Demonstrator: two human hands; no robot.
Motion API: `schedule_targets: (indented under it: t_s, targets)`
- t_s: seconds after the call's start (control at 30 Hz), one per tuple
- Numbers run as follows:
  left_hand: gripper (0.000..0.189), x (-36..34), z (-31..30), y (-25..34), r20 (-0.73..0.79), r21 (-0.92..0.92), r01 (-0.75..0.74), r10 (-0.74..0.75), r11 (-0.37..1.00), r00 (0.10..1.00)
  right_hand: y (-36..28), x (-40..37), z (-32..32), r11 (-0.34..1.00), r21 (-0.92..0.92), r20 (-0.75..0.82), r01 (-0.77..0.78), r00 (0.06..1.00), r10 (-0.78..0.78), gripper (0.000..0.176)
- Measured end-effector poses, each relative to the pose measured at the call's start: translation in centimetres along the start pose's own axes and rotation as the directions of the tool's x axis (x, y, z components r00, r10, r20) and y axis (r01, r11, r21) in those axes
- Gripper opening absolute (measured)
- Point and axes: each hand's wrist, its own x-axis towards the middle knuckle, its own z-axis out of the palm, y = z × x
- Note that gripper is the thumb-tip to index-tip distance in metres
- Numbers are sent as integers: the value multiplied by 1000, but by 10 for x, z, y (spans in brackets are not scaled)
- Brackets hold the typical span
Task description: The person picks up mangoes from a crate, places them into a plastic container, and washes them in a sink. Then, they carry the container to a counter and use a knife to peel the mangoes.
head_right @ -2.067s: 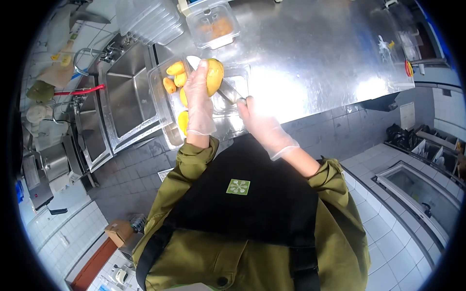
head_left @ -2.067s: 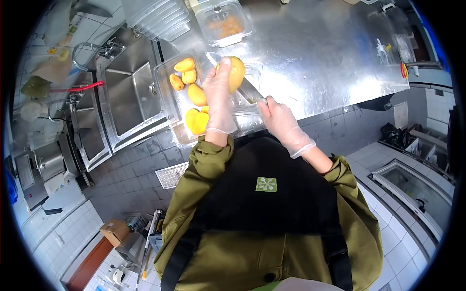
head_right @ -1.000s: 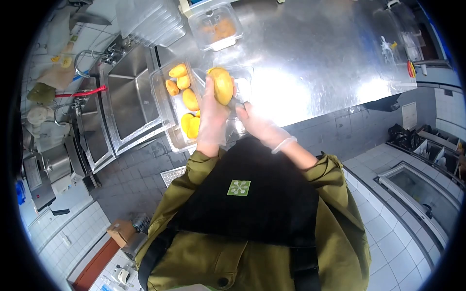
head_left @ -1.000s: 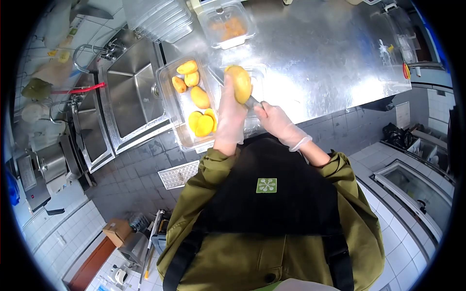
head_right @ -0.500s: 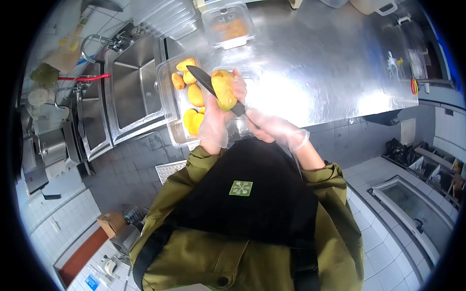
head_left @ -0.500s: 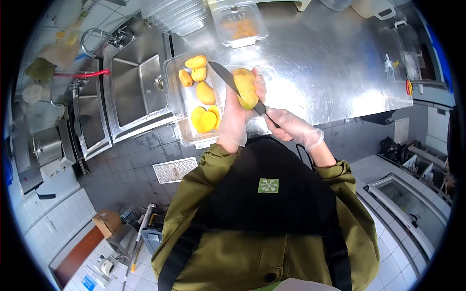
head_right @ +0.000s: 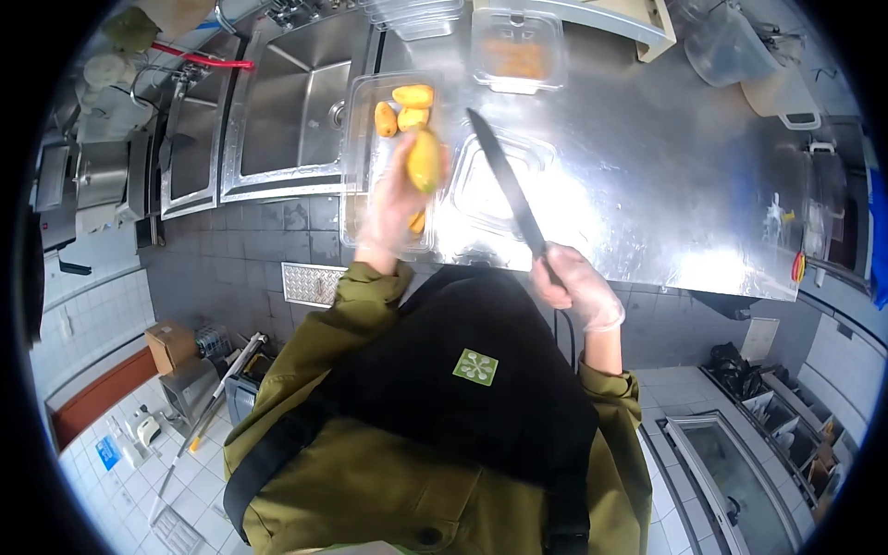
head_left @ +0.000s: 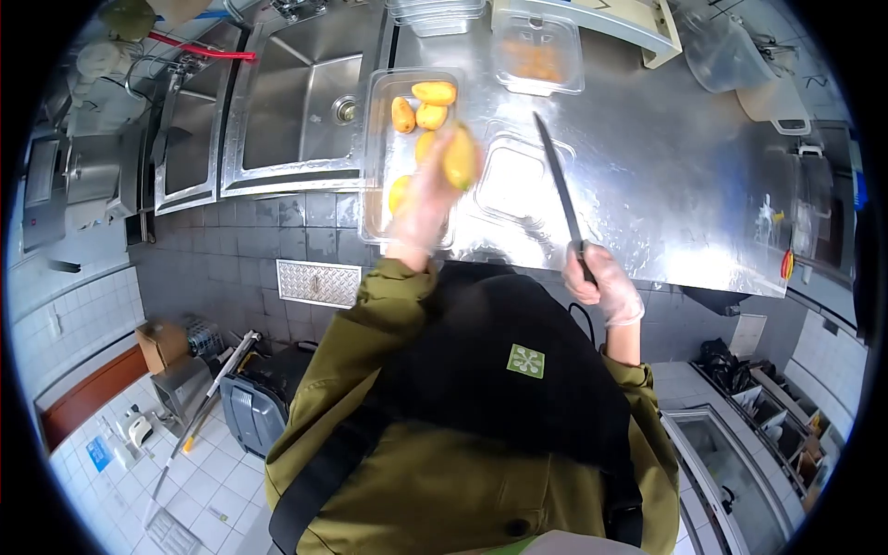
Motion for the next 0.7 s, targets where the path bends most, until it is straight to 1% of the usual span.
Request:
schedule_targets:
  t_s: [0.03, 0.07, 0.1, 0.13, 0.17, 0.2, 0.23, 0.33, 0.37, 0.43, 0.47, 0.5, 0.6, 0.63, 0.7]
  targets:
    - [40, -8, -3, 17, -56, 175, -110, 122, 978, 991, 2, -2, -3, 1000, 2, -34, -1, 999, 2, 46]
    - [37, -5, -11, 32, -34, 401, -210, 243, 892, 969, 4, -3, -5, 1000, 5, -72, -2, 997, 2, 46]
    - [43, -5, -17, 38, -45, 694, -307, 465, 651, 884, 7, -3, -5, 1000, 26, -62, 17, 998, -15, 45]
    - [47, 0, -25, 42, -34, 895, -240, 593, 377, 804, 9, -2, -6, 998, 48, -51, 35, 998, -32, 45]
    - [50, 12, -37, 46, 26, 991, -108, 702, 72, 712, 11, 0, -6, 996, 68, -38, 51, 998, -48, 44]
    - [54, 24, -48, 49, 131, 973, 71, 774, -221, 620, 11, 1, -5, 997, 71, -21, 41, 999, -39, 44]
    - [63, 29, -47, 49, 105, 955, 142, 744, -260, 660, 10, 4, -2, 997, 73, -5, 33, 999, -33, 44]
    - [60, 41, -44, 45, 89, 904, 209, 642, -374, 762, 8, 9, 7, 998, 61, 21, 24, 999, -26, 44]
    - [58, 43, -45, 45, 144, 903, 171, 650, -395, 746, 9, 10, 8, 998, 60, 28, 36, 999, -38, 44]
    - [58, 39, -43, 48, 198, 910, 122, 673, -397, 712, 12, 9, 6, 996, 63, 34, 58, 998, -61, 44]
    - [57, 31, -34, 48, 224, 912, 98, 685, -398, 693, 12, 7, 6, 996, 64, 7, 59, 998, -59, 44]
    - [56, 19, -25, 48, 198, 940, 74, 708, -334, 678, 13, 5, 6, 996, 66, -20, 59, 998, -57, 43]
    - [56, 9, -18, 54, 245, 944, 53, 799, -326, 549, 18, 1, 3, 991, 106, -66, 83, 995, -76, 44]
    - [56, 9, -17, 57, 256, 934, 81, 811, -348, 526, 19, 0, 1, 988, 121, -74, 96, 993, -87, 45]
    - [54, 16, -24, 64, 215, 931, 118, 777, -347, 592, 20, -1, 1, 983, 156, -91, 100, 992, -87, 46]
